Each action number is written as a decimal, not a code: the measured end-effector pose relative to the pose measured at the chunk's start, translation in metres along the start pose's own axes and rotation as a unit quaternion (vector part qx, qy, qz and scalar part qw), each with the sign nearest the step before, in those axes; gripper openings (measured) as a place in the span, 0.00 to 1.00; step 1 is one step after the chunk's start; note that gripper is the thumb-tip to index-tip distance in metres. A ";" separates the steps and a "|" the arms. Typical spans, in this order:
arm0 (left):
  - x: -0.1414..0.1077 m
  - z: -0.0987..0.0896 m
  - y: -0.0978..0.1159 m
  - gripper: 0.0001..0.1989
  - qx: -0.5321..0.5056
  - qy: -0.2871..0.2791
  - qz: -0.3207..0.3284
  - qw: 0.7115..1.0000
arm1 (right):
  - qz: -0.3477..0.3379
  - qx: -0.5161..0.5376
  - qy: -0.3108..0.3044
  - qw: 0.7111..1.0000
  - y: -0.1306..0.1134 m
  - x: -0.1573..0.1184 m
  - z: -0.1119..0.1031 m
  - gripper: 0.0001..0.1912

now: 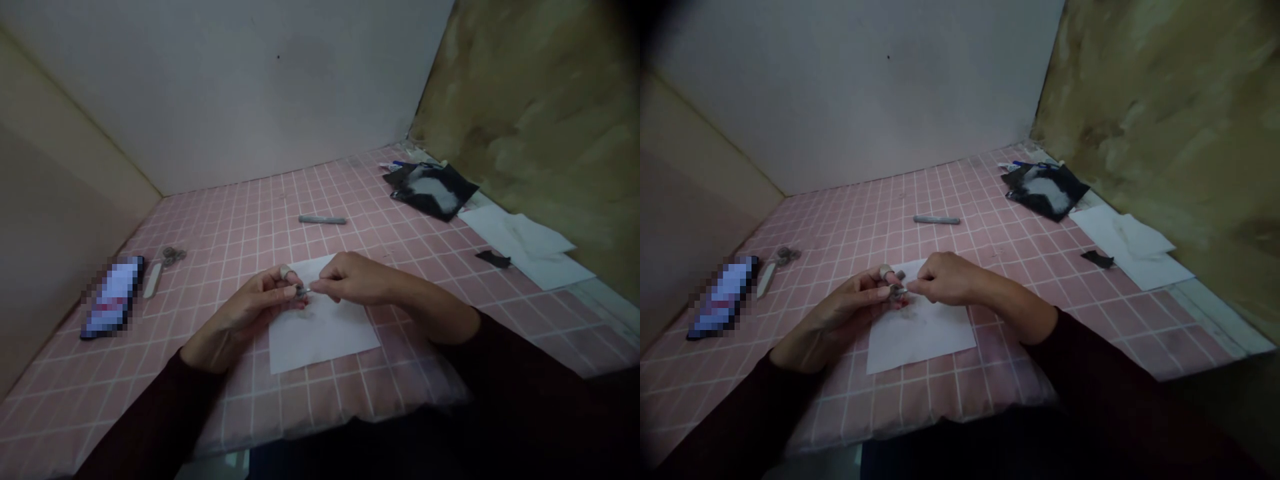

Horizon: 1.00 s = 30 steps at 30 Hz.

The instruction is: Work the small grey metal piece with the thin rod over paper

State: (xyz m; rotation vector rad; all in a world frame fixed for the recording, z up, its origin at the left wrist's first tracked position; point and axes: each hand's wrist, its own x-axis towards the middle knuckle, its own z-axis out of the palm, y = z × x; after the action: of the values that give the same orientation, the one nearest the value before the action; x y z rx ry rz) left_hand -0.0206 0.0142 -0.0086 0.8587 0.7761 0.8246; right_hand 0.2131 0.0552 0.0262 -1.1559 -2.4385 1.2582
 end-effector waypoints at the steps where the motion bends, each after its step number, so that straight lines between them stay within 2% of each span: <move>1: 0.000 0.001 0.000 0.10 0.000 0.004 0.002 1.000 | 0.004 -0.002 0.000 1.000 0.000 0.000 -0.001 0.22; 6: 0.000 0.003 0.000 0.10 0.001 0.018 0.022 1.000 | 0.012 0.005 0.016 1.000 0.001 -0.001 -0.001 0.22; 9: 0.001 0.003 -0.002 0.10 0.013 0.012 0.026 1.000 | 0.018 0.002 0.000 1.000 -0.001 0.000 0.002 0.22; 12: 0.002 0.003 -0.002 0.10 0.029 0.035 0.034 0.998 | 0.026 0.002 -0.003 1.000 0.000 0.000 -0.001 0.23; 20: -0.003 0.008 -0.003 0.12 0.095 0.068 0.099 0.988 | 0.029 0.045 -0.023 0.998 0.006 0.002 0.000 0.24; 26: -0.002 0.008 -0.003 0.11 0.108 0.080 0.127 0.983 | 0.024 0.045 -0.004 0.999 0.006 0.003 0.000 0.24; 30: -0.002 0.008 -0.003 0.12 0.114 0.075 0.113 0.984 | 0.031 0.020 0.005 0.999 0.002 0.003 0.004 0.24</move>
State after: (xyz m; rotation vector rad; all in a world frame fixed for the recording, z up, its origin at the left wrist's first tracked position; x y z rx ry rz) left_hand -0.0142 0.0087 -0.0077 1.1122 0.9289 1.0229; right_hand 0.2100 0.0557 0.0217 -1.2330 -2.3764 1.3094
